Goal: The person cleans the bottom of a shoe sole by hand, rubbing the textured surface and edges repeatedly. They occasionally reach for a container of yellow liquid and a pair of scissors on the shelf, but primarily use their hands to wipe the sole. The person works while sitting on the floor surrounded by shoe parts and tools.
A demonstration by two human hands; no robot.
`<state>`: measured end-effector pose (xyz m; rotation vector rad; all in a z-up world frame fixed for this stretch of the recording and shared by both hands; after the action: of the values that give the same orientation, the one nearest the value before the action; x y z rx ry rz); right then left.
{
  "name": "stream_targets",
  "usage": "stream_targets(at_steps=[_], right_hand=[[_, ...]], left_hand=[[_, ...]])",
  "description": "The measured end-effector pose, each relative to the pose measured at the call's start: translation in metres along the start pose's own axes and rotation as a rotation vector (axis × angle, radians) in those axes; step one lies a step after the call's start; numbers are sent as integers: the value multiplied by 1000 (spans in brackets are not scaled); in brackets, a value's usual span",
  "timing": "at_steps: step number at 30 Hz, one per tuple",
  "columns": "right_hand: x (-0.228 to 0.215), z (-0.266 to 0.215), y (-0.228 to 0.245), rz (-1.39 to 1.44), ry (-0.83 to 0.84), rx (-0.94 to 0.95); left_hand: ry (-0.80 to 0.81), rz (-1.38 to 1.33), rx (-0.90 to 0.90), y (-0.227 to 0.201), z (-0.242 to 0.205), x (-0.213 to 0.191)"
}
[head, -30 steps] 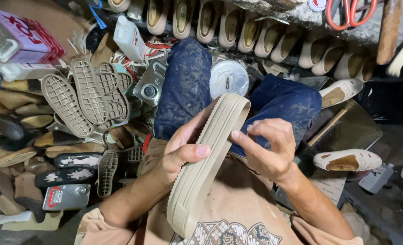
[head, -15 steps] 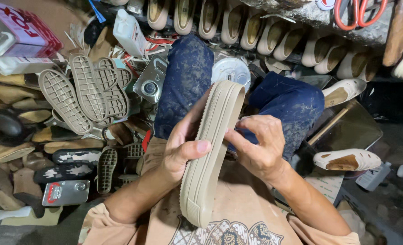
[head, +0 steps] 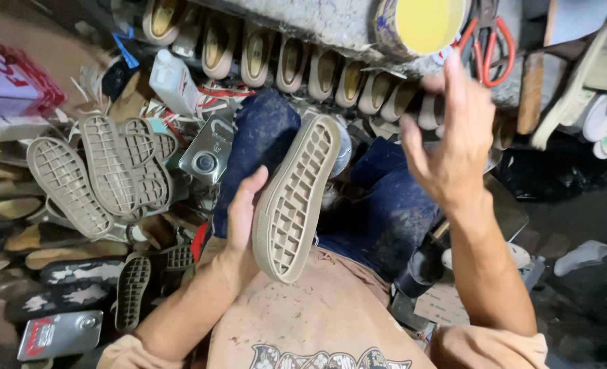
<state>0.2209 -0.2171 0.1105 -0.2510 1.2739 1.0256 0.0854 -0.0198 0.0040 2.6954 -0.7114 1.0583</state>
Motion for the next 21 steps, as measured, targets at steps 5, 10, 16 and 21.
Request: stream_targets(at_steps=[5, 10, 16, 21], right_hand=[[33, 29, -105, -488, 519, 390], [54, 36, -140, -549, 534, 404], [1, 45, -75, -435, 242, 315], [3, 1, -50, -660, 539, 313]], left_hand=[[221, 173, 29, -5, 7, -2], [224, 101, 126, -7, 13, -13], [351, 133, 219, -11, 14, -11], [498, 205, 307, -20, 3, 16]])
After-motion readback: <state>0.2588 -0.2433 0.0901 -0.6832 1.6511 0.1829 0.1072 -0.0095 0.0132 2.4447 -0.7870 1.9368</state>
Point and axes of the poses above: each hand's wrist, its own z-axis towards the middle knuckle, its own x-axis out of the palm, y = z × x, the point moved 6 cm from there along z, towards the middle knuckle, and after that the axes turned 14 degrees about y, right-handed, at the moved point
